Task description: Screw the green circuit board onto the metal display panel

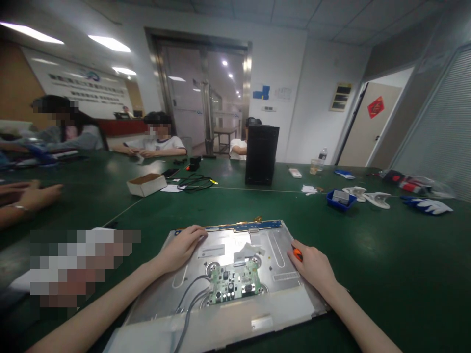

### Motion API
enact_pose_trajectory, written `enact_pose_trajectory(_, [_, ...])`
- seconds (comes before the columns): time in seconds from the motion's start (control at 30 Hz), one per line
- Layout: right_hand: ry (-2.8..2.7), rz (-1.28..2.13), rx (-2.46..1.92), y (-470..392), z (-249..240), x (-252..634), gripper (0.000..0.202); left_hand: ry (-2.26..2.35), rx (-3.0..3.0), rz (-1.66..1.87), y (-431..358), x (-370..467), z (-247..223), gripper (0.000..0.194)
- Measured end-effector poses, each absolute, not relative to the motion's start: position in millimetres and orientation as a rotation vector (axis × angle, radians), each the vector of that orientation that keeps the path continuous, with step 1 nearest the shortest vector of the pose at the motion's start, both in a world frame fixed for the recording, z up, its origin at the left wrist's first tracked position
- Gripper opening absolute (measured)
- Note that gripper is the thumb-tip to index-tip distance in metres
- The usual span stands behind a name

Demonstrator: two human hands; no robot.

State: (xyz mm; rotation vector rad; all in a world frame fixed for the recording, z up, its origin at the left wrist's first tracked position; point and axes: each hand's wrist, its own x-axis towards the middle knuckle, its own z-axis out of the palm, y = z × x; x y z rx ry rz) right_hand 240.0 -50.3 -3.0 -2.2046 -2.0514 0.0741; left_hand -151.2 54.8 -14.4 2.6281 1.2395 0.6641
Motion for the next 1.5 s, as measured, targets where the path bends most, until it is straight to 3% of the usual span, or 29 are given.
enact_pose_trajectory(0.4, [-1.999, 0.008, -2.221, -70.7, -18.3, 222.7, 0.048, 1.318, 2.593, 0.667, 65.6, -161.4, -11.3, 0.030])
enact_pose_trajectory(1.03, [-2.040, -0.009, -2.228, -66.8, -4.5, 219.1, 0.036, 1.296, 2.579, 0.606, 54.7, -165.6, -0.9, 0.033])
enact_pose_trajectory(1.2, [-2.121, 0.113, -2.098, -59.7, 19.5, 207.4, 0.030, 1.295, 2.410, 0.424, 37.4, -166.9, 22.3, 0.032])
enact_pose_trajectory(1.37, [-2.284, 0.660, -1.788, -49.7, 26.9, 190.1, 0.023, 1.175, 2.233, 0.229, 26.0, -174.8, 41.8, 0.031])
enact_pose_trajectory(1.5, [-2.365, 0.663, -1.766, -42.1, 21.7, 185.2, 0.006, 1.100, 2.115, 0.058, 22.0, -179.7, 43.4, 0.030])
